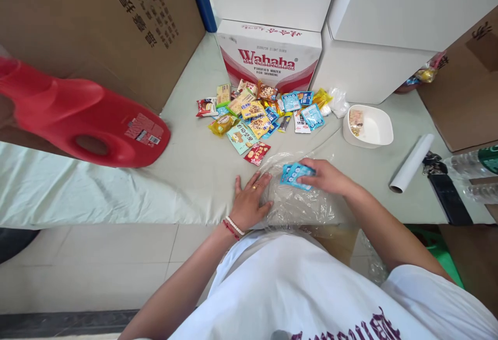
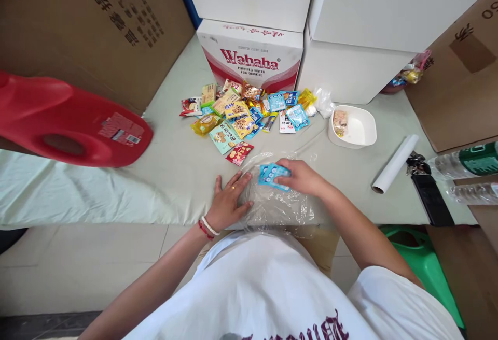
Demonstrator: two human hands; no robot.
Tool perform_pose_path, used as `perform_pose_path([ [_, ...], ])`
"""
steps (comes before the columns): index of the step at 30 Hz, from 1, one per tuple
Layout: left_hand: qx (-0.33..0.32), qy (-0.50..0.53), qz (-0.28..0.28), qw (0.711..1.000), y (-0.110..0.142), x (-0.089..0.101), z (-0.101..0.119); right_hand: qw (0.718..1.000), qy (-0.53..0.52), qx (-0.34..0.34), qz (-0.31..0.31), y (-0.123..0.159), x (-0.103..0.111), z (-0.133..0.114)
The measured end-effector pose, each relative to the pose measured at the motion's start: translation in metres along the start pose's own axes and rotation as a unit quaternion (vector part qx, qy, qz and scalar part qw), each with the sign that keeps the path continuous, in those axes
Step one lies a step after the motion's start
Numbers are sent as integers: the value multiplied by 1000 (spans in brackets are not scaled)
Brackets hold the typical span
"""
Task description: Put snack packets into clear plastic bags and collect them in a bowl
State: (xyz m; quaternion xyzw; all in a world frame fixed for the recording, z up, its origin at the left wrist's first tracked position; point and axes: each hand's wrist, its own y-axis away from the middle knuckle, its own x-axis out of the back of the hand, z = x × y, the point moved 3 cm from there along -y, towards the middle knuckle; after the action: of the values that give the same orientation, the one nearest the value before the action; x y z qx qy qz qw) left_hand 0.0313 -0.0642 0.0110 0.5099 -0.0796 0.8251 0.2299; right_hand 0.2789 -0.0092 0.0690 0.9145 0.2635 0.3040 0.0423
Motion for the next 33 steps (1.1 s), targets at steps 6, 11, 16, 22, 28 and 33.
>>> perform_pose_path([
  [6,-23,-24,1,999,1,-1,0,949,308,59,-41,3,-42,-10],
  [11,-39,-35,16,999,2,-3,-1,956,259,90,-101,3,-26,-6],
  [16,-42,-60,84,994,9,0,-2,945,303,82,-90,-12,-25,2],
  [22,-110,-103,166,975,26,10,-3,964,228,118,65,23,2,3],
  [28,-177,-33,26,983,27,11,-29,960,204,187,-33,127,-29,19],
  [33,-239,-36,-45,969,34,14,-38,933,304,189,33,156,-75,63],
])
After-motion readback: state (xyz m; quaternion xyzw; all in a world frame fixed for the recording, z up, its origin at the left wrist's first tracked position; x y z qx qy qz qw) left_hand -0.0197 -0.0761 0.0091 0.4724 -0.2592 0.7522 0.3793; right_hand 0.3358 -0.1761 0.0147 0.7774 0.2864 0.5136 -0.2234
